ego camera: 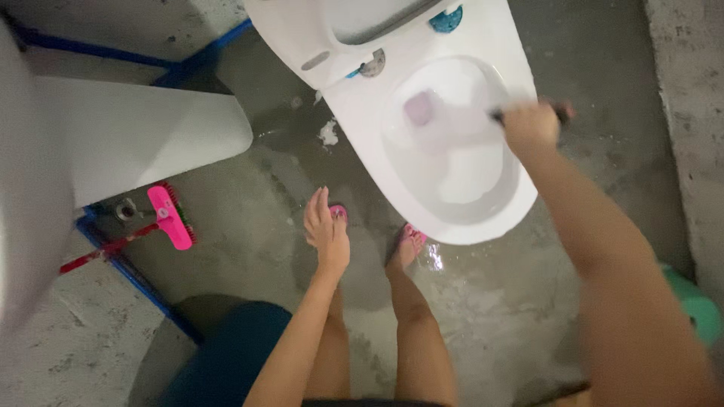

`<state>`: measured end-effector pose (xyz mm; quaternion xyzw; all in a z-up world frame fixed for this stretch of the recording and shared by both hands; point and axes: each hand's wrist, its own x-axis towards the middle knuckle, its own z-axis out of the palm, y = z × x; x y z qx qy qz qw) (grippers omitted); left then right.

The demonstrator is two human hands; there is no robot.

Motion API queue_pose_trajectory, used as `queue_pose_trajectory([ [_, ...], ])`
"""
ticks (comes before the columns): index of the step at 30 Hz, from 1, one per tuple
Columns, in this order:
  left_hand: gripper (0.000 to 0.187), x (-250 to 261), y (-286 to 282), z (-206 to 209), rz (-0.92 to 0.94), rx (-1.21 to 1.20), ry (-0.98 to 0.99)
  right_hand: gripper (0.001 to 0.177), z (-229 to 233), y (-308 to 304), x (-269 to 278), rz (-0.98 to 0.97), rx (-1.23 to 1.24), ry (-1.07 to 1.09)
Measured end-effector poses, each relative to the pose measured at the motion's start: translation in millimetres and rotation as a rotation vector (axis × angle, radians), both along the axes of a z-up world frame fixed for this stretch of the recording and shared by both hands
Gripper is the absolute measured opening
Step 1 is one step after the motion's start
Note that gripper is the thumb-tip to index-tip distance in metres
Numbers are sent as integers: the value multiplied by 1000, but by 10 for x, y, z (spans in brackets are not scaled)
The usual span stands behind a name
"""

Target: The person scrubs the exterior and interior of a toilet using a brush, applies cleaner from a purple bottle, and rinses it with water from a green pitcher.

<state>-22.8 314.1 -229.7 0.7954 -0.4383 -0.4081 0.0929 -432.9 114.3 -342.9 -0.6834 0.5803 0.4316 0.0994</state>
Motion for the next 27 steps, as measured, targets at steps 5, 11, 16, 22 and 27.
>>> queue_pose_trajectory([
  [5, 63, -45, 249, -86, 16, -81, 5, 26, -333, -793, 637, -183, -114, -206],
  [11, 57, -59, 249, 41, 68, -18, -15, 38, -43, 56, 133, -52, -45, -138],
  [16, 75, -177, 186, 34, 3, -163, -62, 26, -291, -886, 694, 79, -241, -154],
  [22, 76, -232, 41, 220, -43, -252, -84, 36, -229, 296, 26, -101, -25, -120],
  [27, 78, 76, -305, 744, -102, -297, -158, 40, -264, 1794, 187, -405, 192, -457],
])
